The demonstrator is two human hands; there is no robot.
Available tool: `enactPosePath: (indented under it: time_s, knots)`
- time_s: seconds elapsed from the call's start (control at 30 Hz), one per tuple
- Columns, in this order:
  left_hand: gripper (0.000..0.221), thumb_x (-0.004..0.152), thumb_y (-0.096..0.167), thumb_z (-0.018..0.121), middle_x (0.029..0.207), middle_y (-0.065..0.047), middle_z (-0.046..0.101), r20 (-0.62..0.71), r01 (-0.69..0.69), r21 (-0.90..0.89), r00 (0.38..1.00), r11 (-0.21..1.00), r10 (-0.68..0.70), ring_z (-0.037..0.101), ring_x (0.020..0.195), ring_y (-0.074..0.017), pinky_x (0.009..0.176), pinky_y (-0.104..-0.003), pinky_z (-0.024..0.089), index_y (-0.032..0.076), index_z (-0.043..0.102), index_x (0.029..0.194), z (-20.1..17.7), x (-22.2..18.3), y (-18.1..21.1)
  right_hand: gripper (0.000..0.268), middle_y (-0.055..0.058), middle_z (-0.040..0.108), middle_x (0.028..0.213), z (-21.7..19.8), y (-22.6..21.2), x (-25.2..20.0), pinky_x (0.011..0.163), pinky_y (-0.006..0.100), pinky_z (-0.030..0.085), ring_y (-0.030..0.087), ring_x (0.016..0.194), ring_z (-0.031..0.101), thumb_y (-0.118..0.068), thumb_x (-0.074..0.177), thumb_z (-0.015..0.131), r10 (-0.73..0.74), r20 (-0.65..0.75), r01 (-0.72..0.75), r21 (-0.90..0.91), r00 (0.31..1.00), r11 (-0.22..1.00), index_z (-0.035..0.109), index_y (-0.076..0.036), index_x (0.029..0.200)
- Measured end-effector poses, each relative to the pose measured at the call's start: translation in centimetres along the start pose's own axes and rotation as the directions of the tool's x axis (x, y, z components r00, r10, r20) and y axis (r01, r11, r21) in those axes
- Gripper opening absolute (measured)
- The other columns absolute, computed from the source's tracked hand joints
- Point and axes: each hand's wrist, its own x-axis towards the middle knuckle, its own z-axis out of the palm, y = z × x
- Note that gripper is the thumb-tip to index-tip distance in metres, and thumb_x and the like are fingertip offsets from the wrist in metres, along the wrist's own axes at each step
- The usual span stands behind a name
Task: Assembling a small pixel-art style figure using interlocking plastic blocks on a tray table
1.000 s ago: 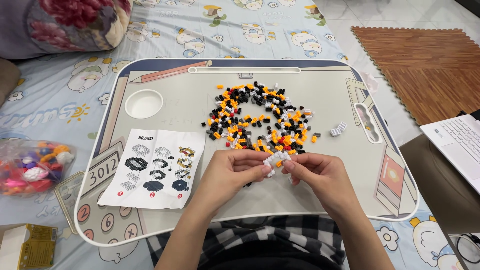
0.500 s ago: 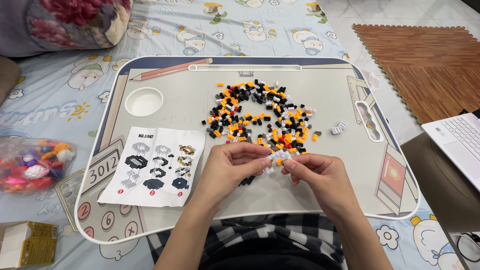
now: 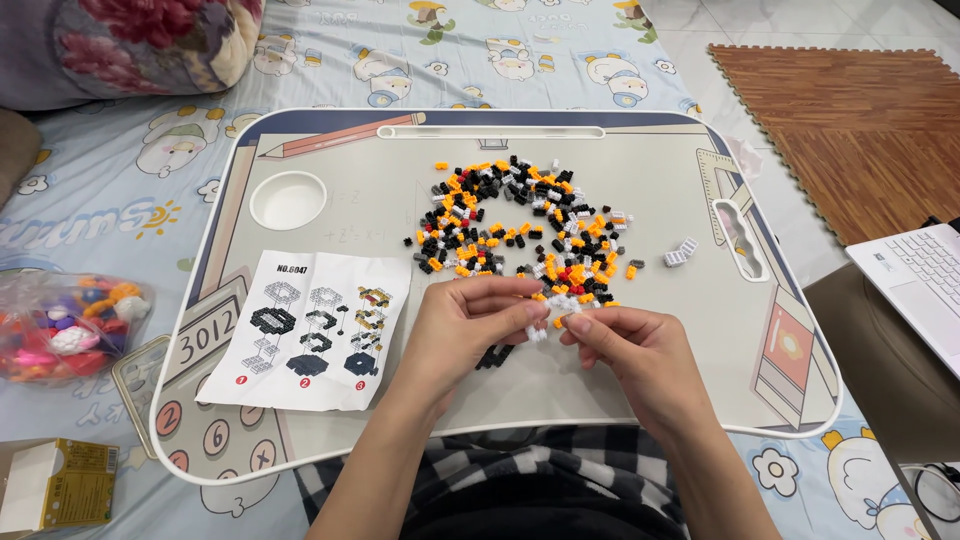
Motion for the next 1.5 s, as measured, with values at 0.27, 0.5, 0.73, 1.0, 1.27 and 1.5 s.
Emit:
enactPosePath:
  time_s: [0.27, 0.5, 0.73, 1.0, 1.27, 1.5]
  knots:
    - [0.032, 0.08, 0.01, 0.075, 0.088, -0.021, 0.075, 0.015, -0.011, -0.063, 1.0, 0.998, 0.012, 0.074, 0.078, -0.0235, 0.071, -0.032, 0.063, -0.005, 0.071, 0.109, -0.5, 0.4, -0.2, 0.026, 0.014, 0.076, 0.078, -0.7, -2.8, -0.9, 0.061, 0.028, 0.056, 0.014, 0.065, 0.06, -0.008, 0.075, 0.082, -0.233, -0.056, 0.19, -0.413, 0.971, 0.891, 0.078, -0.003, 0.1]
    - [0.035, 0.08, 0.006, 0.07, 0.094, -0.02, 0.076, -0.033, 0.047, -0.102, 0.998, 0.994, -0.05, 0.076, 0.08, -0.028, 0.072, -0.028, 0.062, -0.002, 0.072, 0.113, -0.5, 0.2, 0.5, 0.018, -0.01, 0.07, 0.083, -1.5, -1.5, -1.3, 0.068, 0.023, 0.048, 0.011, 0.061, 0.054, -0.028, 0.074, 0.08, -0.129, 0.092, 0.147, -0.841, 0.987, 0.521, 0.083, -0.023, 0.09]
    - [0.029, 0.081, 0.006, 0.069, 0.1, -0.017, 0.076, -0.034, 0.005, -0.086, 0.999, 0.996, -0.008, 0.076, 0.08, -0.0288, 0.071, -0.027, 0.063, -0.002, 0.073, 0.108, -0.9, 0.3, 0.1, 0.003, -0.007, 0.071, 0.083, -0.5, -2.1, -1.5, 0.062, 0.023, 0.044, 0.011, 0.058, 0.048, -0.018, 0.081, 0.073, -0.237, 0.079, 0.21, -0.772, 0.968, 0.599, 0.075, -0.016, 0.08]
    - [0.031, 0.081, 0.001, 0.07, 0.089, -0.02, 0.071, 0.016, -0.151, -0.104, 0.988, 0.983, 0.153, 0.074, 0.076, -0.0247, 0.07, -0.034, 0.064, -0.004, 0.07, 0.112, -1.2, 0.7, -1.4, 0.022, 0.021, 0.069, 0.082, 0.6, -1.8, 0.3, 0.066, 0.035, 0.06, 0.022, 0.067, 0.064, 0.003, 0.083, 0.067, -0.137, -0.081, 0.129, -0.096, 0.987, 0.987, 0.065, 0.008, 0.104]
    - [0.029, 0.082, 0.002, 0.07, 0.088, -0.02, 0.071, -0.011, -0.169, -0.102, 0.986, 0.98, 0.168, 0.073, 0.075, -0.0227, 0.071, -0.033, 0.064, -0.004, 0.071, 0.111, -1.6, 0.7, -1.7, 0.031, 0.024, 0.072, 0.089, 2.2, -2.7, 0.9, 0.077, 0.037, 0.059, 0.023, 0.077, 0.069, 0.002, 0.082, 0.069, 0.05, -0.083, -0.051, -0.008, 0.995, 0.999, 0.067, 0.011, 0.111]
    - [0.029, 0.083, 0.002, 0.07, 0.087, -0.02, 0.071, -0.017, -0.18, -0.12, 0.984, 0.976, 0.179, 0.072, 0.075, -0.0209, 0.071, -0.032, 0.064, -0.004, 0.071, 0.112, -1.7, 0.7, -2.1, 0.029, 0.024, 0.069, 0.083, 1.0, -0.7, 1.5, 0.067, 0.035, 0.06, 0.024, 0.068, 0.067, 0.003, 0.082, 0.069, -0.059, -0.098, 0.06, 0.008, 0.993, 0.998, 0.067, 0.01, 0.111]
